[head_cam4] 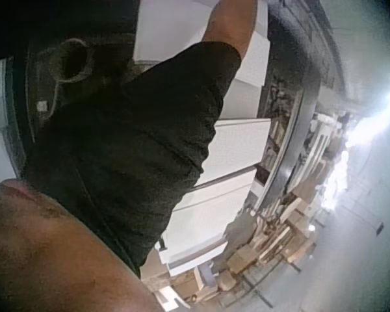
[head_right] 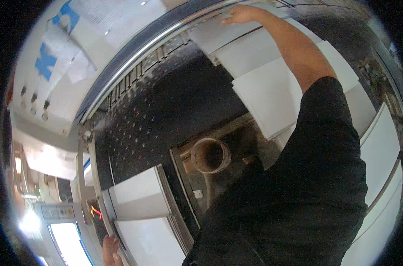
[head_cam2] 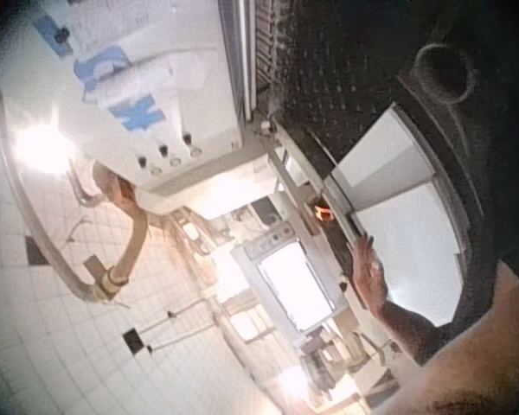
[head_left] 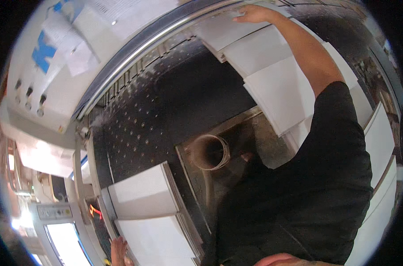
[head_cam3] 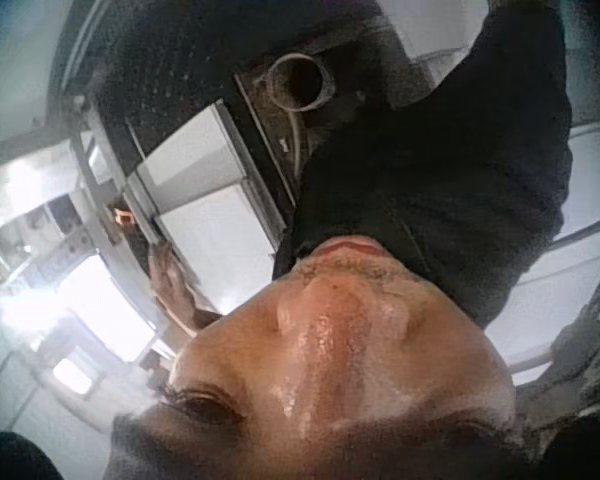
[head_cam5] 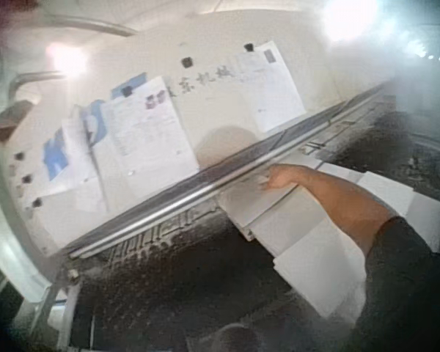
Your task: The person stacks large white paper sheets on a table, aligns them, and uses a computer mouse to operate a cutting machine. The person repeatedly arranges and cuts the paper into smaller pieces.
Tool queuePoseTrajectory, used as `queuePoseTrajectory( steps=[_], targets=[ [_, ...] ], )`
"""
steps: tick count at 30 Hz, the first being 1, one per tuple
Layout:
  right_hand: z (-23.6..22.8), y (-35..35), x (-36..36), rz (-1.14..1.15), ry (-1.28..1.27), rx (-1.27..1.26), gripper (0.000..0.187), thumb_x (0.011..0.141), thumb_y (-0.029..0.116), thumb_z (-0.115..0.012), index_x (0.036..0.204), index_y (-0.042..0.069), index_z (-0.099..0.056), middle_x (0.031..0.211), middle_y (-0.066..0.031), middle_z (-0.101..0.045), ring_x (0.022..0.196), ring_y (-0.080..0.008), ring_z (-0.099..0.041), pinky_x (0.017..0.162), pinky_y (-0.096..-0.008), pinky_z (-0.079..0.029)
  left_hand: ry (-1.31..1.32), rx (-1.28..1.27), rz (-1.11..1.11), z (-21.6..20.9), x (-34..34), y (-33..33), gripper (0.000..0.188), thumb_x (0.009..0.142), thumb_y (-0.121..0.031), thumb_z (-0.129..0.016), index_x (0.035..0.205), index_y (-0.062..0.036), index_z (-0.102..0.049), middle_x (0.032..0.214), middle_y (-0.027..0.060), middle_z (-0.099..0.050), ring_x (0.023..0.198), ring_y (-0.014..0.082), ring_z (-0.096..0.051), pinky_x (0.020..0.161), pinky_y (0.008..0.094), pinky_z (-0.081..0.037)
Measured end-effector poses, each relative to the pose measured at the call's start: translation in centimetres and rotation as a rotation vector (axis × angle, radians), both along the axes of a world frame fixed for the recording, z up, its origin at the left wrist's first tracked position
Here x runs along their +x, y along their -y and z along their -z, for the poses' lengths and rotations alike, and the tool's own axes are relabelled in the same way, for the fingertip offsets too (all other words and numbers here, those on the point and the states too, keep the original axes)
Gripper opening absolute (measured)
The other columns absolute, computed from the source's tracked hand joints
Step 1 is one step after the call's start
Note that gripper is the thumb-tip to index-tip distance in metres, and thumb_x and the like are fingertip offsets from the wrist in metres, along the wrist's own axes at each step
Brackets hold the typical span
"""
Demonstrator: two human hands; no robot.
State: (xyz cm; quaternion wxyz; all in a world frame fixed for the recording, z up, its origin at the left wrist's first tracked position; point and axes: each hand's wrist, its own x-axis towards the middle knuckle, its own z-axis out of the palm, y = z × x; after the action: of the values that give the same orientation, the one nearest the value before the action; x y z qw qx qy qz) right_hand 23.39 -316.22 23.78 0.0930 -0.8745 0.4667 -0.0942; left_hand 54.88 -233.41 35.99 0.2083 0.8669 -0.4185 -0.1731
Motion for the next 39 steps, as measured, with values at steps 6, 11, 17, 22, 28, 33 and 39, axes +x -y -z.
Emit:
queuePoseTrajectory(
  steps=[6,11,17,22,28,33,39],
  targets=[
    [0.4,1.6,-11.1,0.241,-0.118,-0.021,0.093,0.091,0.075,-0.067,0.145,-0.002,-0.061,0.149,-0.0243,-0.06,0.135,-0.0396,-0.059,0.113,-0.0471,-0.047,-0.108,-0.091,0.248,1.4,5.1,13.5,0.081,0.105,-0.054,-0.062,0.158,0.005,-0.043,0.155,0.0207,-0.054,0.139,0.0349,-0.056,0.116,0.0475,-0.044],
    [-0.1,-0.8,-19.0,0.334,-0.208,-0.072,0.09,0.092,0.074,-0.064,0.135,-0.005,-0.067,0.14,-0.0287,-0.064,0.125,-0.0441,-0.065,0.107,-0.0495,-0.05,-0.241,-0.215,0.327,3.3,8.1,20.6,0.091,0.099,-0.06,-0.068,0.16,0.0029,-0.042,0.149,0.0255,-0.058,0.135,0.0341,-0.06,0.113,0.0451,-0.046],
    [1.2,2.0,-23.1,0.551,-0.094,-0.181,0.09,0.092,0.073,-0.066,0.133,-0.007,-0.067,0.138,-0.0319,-0.065,0.128,-0.0451,-0.064,0.108,-0.048,-0.05,-0.387,-0.152,0.394,4.8,9.3,32.5,0.092,0.1,-0.061,-0.067,0.161,0.0018,-0.04,0.156,0.0221,-0.055,0.139,0.0305,-0.058,0.108,0.0414,-0.048],
    [4.8,10.9,-22.0,0.585,-0.028,-0.026,0.095,0.089,0.077,-0.065,0.137,-0.005,-0.066,0.143,-0.0322,-0.062,0.133,-0.0462,-0.06,0.113,-0.0495,-0.047,-0.491,-0.089,0.434,8.5,8.6,46.2,0.082,0.106,-0.055,-0.062,0.161,0.0013,-0.039,0.154,0.0197,-0.056,0.137,0.029,-0.059,0.108,0.0407,-0.05],
    [8.2,21.3,-17.5,0.671,0.122,0.036,0.085,0.084,0.072,-0.07,0.13,0.0,-0.073,0.141,-0.0265,-0.066,0.132,-0.0419,-0.062,0.113,-0.0466,-0.048,-0.713,-0.029,0.406,16.5,7.3,63.2,0.091,0.105,-0.062,-0.058,0.164,0.001,-0.032,0.161,0.0211,-0.048,0.14,0.031,-0.055,0.107,0.0441,-0.052],
    [8.7,24.1,-14.8,0.785,0.091,0.166,0.098,0.083,0.08,-0.066,0.137,-0.003,-0.068,0.153,-0.022,-0.059,0.143,-0.0373,-0.055,0.118,-0.0493,-0.044,-0.878,0.007,0.382,22.3,5.5,72.3,0.1,0.102,-0.069,-0.056,0.166,0.0014,-0.026,0.169,0.0232,-0.035,0.146,0.0349,-0.048,0.115,0.0511,-0.045],
    [10.5,28.0,-13.0,0.787,0.151,0.151,0.096,0.088,0.08,-0.064,0.144,0.002,-0.063,0.155,-0.0214,-0.056,0.145,-0.0362,-0.053,0.121,-0.0493,-0.041,-1.115,0.016,0.329,26.7,2.4,77.7,0.093,0.102,-0.068,-0.058,0.165,-0.0056,-0.032,0.166,0.0195,-0.039,0.151,0.0353,-0.039,0.12,0.0546,-0.034]
  ],
)
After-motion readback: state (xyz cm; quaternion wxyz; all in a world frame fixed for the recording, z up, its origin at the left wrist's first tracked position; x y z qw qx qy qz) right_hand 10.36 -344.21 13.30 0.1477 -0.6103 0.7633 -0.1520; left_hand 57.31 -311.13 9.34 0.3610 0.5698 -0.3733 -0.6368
